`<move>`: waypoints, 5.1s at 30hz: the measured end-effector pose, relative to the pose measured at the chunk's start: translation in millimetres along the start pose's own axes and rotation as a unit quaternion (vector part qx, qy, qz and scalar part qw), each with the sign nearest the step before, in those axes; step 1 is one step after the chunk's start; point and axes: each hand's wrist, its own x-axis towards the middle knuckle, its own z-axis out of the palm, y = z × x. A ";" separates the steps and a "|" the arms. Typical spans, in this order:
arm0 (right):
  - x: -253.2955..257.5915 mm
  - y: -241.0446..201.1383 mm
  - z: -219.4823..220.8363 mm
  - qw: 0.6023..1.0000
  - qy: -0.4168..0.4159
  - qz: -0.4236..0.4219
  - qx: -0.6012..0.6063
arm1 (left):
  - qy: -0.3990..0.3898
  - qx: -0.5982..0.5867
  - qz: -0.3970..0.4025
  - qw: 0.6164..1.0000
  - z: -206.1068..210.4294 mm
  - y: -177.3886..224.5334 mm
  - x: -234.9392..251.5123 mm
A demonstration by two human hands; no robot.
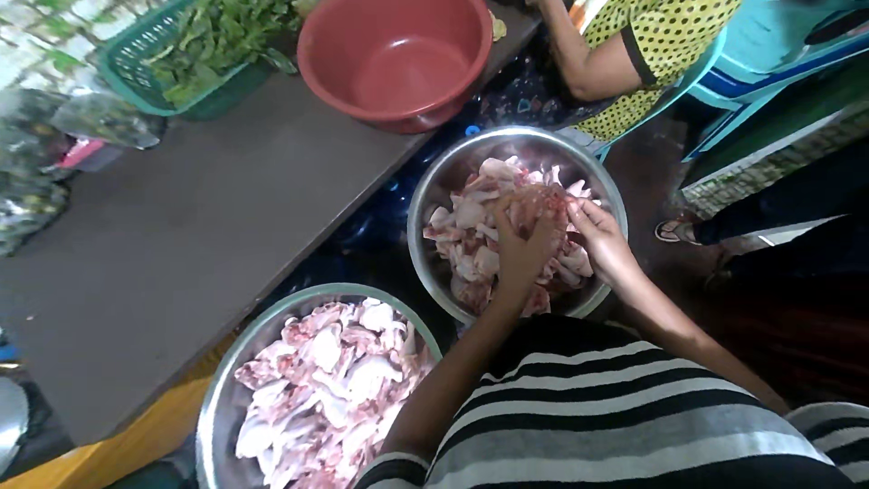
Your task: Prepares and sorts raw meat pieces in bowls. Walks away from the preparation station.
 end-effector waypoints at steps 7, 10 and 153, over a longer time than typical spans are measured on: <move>-1.6 -8.7 -13.5 0.889 0.003 -0.289 -0.355 | -0.024 -0.018 -0.027 0.999 -4.8 5.0 6.9; 2.6 -17.0 -18.1 0.816 0.004 -0.340 -0.468 | -0.037 -0.011 -0.022 0.999 -4.2 4.5 7.4; -24.4 102.2 -69.4 0.801 -0.206 0.254 -0.501 | -0.297 0.486 -0.038 0.821 -27.3 -135.3 35.1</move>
